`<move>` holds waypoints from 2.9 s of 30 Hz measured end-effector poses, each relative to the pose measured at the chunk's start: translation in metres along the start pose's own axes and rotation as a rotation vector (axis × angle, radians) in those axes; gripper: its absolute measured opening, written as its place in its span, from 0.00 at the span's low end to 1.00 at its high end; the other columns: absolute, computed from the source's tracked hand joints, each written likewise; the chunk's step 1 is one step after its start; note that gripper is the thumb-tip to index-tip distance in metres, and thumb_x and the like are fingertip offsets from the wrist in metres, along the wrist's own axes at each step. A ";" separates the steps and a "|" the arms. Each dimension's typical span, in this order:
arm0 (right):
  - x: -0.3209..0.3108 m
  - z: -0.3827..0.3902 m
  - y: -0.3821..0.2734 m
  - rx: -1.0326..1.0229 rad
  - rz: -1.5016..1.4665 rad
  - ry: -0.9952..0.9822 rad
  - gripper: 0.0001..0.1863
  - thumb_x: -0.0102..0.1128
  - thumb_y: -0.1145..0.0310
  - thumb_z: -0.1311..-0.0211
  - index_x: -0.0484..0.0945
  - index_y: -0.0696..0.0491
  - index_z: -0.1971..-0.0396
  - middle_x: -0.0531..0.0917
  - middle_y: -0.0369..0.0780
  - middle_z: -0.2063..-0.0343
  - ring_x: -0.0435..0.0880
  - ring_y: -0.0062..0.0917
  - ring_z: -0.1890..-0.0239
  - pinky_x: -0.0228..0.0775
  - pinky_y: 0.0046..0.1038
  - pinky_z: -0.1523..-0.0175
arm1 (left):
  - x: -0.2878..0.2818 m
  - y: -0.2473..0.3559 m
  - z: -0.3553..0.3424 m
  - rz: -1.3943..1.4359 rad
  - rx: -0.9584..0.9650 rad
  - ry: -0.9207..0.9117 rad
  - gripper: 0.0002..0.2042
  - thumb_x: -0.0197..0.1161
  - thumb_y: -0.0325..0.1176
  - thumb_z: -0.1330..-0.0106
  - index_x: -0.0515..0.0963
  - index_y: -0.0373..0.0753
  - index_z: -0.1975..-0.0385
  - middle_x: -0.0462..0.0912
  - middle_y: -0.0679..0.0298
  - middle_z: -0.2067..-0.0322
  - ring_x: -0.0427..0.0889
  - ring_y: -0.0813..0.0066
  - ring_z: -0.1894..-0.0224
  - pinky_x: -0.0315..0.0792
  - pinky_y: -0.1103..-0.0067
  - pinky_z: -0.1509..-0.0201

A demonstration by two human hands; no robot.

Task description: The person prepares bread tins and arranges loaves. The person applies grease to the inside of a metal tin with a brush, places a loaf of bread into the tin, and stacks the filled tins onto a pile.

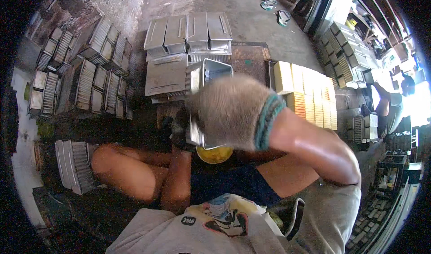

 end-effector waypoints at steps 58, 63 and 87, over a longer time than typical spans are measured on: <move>0.128 0.079 0.060 0.308 -0.423 0.056 0.11 0.67 0.68 0.35 0.85 0.53 0.55 0.89 0.44 0.57 0.90 0.34 0.58 0.84 0.34 0.52 | 0.033 0.078 0.021 0.169 0.230 -0.216 0.29 0.47 0.50 0.20 0.66 0.35 0.29 0.79 0.43 0.39 0.85 0.46 0.45 0.82 0.55 0.44; 0.374 0.112 0.137 0.488 0.039 -0.390 0.16 0.60 0.59 0.32 0.83 0.50 0.50 0.88 0.46 0.54 0.90 0.39 0.53 0.83 0.39 0.49 | 0.106 0.045 0.029 0.139 0.061 -0.549 0.29 0.46 0.51 0.20 0.67 0.35 0.30 0.80 0.41 0.40 0.85 0.42 0.45 0.81 0.51 0.43; -0.007 0.016 0.016 0.470 -0.176 0.111 0.13 0.65 0.59 0.37 0.86 0.54 0.64 0.86 0.49 0.73 0.88 0.47 0.67 0.82 0.42 0.61 | 0.086 0.026 0.020 -0.228 0.093 -0.108 0.22 0.57 0.39 0.20 0.69 0.40 0.30 0.82 0.61 0.46 0.84 0.71 0.51 0.82 0.71 0.47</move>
Point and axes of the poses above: each hand's wrist, its own z-axis away from the middle knuckle, its own x-axis out of the palm, y = z × x, the point moved 10 cm from there along -z, towards the middle knuckle
